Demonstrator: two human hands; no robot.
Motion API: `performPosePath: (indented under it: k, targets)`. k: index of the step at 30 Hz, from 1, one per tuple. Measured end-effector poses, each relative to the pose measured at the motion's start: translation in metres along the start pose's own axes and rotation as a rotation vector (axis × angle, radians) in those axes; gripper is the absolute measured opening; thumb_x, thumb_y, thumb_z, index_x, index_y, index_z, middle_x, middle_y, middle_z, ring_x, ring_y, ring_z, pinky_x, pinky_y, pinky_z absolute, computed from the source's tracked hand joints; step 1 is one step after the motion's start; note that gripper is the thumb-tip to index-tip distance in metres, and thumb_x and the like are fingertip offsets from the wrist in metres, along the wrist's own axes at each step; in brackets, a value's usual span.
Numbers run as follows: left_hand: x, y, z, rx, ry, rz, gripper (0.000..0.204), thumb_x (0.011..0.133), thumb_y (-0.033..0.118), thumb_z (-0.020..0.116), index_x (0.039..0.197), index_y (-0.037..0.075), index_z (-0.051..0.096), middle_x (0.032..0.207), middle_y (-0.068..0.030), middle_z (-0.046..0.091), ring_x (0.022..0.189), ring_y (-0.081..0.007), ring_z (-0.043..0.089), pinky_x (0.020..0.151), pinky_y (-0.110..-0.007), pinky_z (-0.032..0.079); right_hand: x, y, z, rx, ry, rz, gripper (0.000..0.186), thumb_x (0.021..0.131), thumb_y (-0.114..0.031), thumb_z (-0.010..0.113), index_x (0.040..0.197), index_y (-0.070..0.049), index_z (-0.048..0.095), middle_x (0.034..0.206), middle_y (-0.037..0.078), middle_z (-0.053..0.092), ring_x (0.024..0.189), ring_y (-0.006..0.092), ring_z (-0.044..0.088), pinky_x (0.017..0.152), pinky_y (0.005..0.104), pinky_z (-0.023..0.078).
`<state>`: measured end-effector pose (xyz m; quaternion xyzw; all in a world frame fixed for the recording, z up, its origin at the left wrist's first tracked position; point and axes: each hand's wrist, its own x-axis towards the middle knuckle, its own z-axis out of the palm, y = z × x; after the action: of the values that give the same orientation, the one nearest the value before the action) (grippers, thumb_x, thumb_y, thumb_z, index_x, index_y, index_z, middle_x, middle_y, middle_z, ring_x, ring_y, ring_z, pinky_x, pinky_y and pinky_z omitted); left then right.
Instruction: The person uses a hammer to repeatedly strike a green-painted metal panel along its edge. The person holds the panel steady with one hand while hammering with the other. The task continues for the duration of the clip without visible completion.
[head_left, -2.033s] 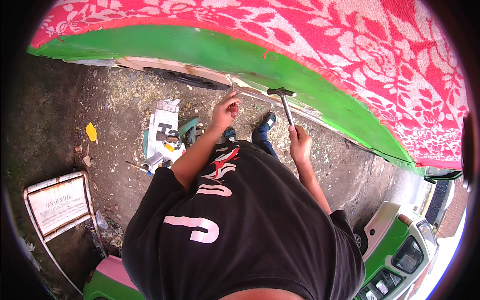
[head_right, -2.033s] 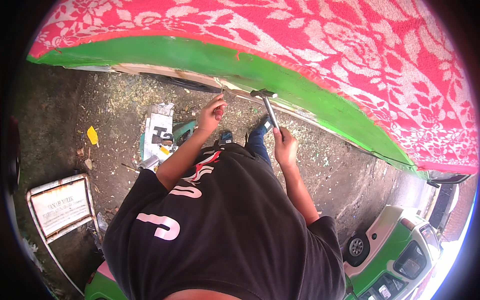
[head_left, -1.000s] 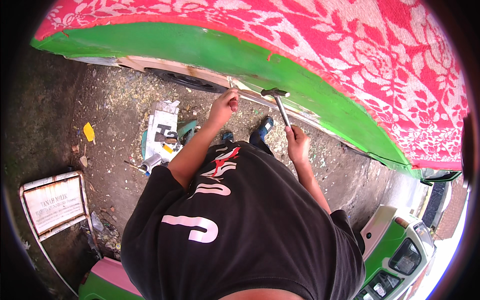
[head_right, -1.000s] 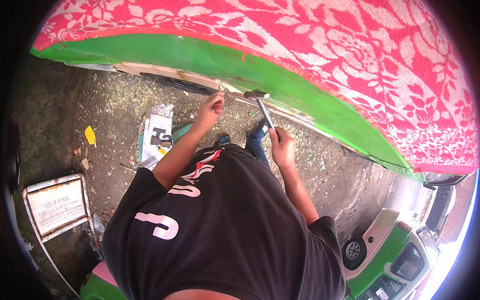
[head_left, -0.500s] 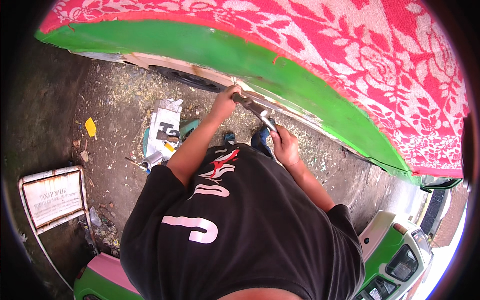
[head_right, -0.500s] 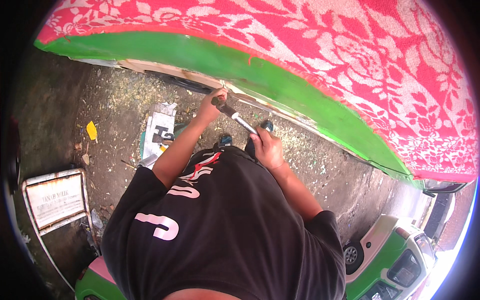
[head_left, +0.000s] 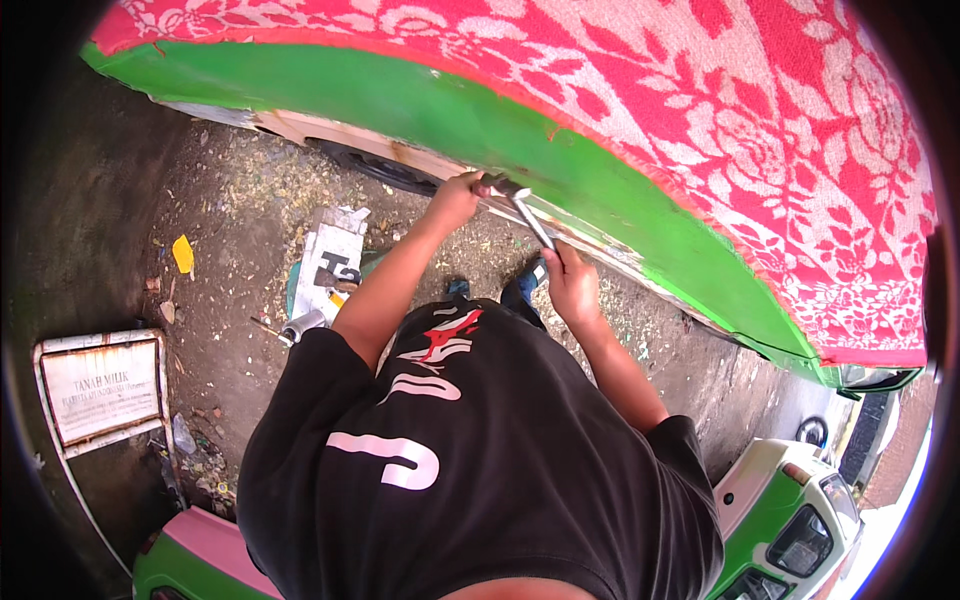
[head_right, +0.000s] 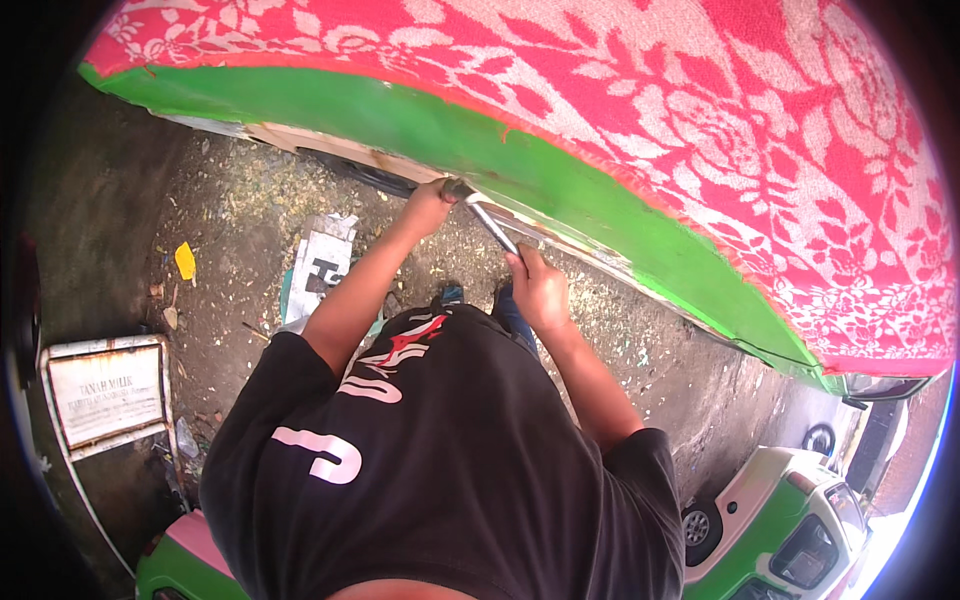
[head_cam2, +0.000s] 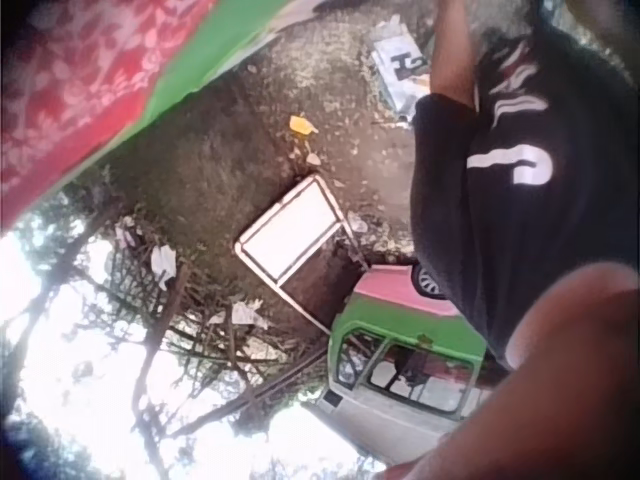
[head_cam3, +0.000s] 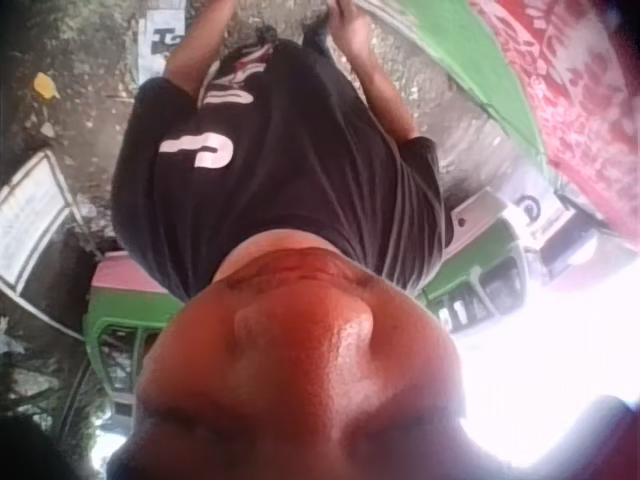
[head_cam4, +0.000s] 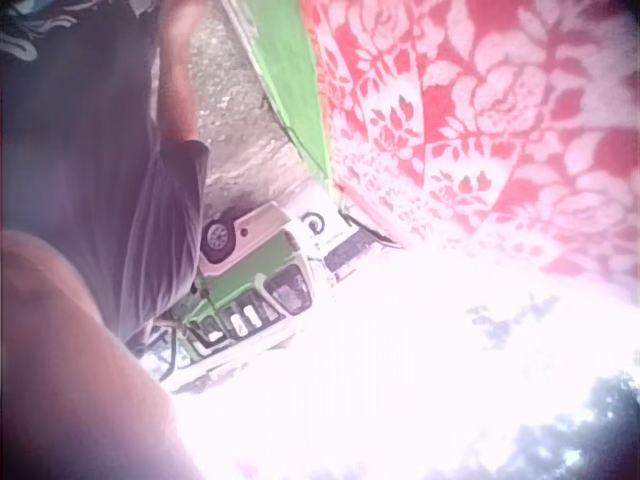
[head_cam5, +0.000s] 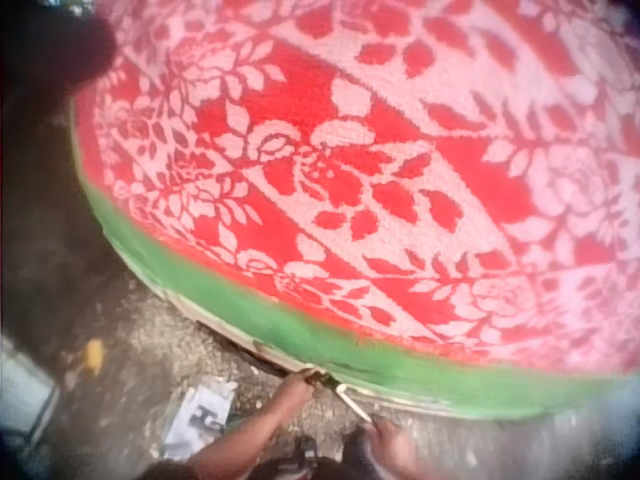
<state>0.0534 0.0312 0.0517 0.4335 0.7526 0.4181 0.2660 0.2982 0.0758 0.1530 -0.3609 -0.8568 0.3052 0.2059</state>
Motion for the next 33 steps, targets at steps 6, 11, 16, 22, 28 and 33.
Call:
performPosePath:
  k: [6,11,16,22,28,33]
  targets:
    - [0.018,-0.005,-0.012,-0.042,-0.052,-0.022,0.021,0.096,0.02,0.053,0.105,0.005,0.066,0.102,-0.0203,0.068,0.091,-0.0334,0.065,0.082,-0.037,0.049,0.01,-0.001,0.007,0.016,0.005,-0.058,0.024,0.095,-0.024,0.061,0.103,-0.002,0.062,0.072,0.025,0.063,0.067,0.0433,0.064,0.055,0.0471,0.049]
    - [0.01,-0.03,-0.018,-0.209,0.0,0.08,0.002,0.09,0.003,0.057,0.091,0.002,0.059,0.101,-0.0131,0.07,0.092,-0.0204,0.064,0.085,-0.031,0.048,0.007,-0.015,-0.018,0.129,0.048,0.145,0.022,0.096,-0.023,0.061,0.1,-0.001,0.063,0.064,0.02,0.059,0.055,0.0325,0.062,0.053,0.0395,0.047]
    - [-0.023,-0.033,-0.016,-0.516,0.18,0.124,0.011,0.086,-0.007,0.059,0.085,0.003,0.057,0.107,-0.0094,0.07,0.096,-0.0152,0.062,0.088,-0.028,0.047,0.005,-0.005,-0.033,0.154,0.141,0.238,0.027,0.097,-0.026,0.06,0.101,0.001,0.065,0.061,0.014,0.056,0.052,0.0203,0.054,0.052,0.035,0.044]
    - [-0.035,-0.042,-0.014,-0.47,0.297,0.096,0.009,0.087,-0.005,0.062,0.088,0.003,0.06,0.106,-0.0095,0.071,0.099,-0.0152,0.064,0.088,-0.029,0.049,-0.003,0.01,-0.029,0.165,0.082,0.283,0.03,0.096,-0.028,0.061,0.1,0.001,0.066,0.064,0.015,0.057,0.056,0.0191,0.053,0.056,0.0358,0.044]
    - [-0.026,-0.031,-0.01,-0.409,0.324,0.085,0.007,0.087,-0.003,0.064,0.091,0.002,0.062,0.1,-0.0088,0.072,0.095,-0.0156,0.066,0.086,-0.029,0.051,0.0,0.006,-0.025,0.168,0.055,0.293,0.029,0.095,-0.028,0.062,0.1,0.001,0.067,0.064,0.015,0.058,0.056,0.0185,0.053,0.056,0.0356,0.044]
    - [-0.02,-0.028,-0.009,-0.373,0.308,0.08,0.006,0.088,-0.001,0.064,0.092,0.002,0.062,0.097,-0.0089,0.071,0.091,-0.0171,0.067,0.084,-0.029,0.051,0.0,0.005,-0.024,0.19,0.044,0.306,0.029,0.095,-0.027,0.063,0.1,0.001,0.067,0.066,0.016,0.058,0.057,0.0186,0.054,0.056,0.0355,0.044]
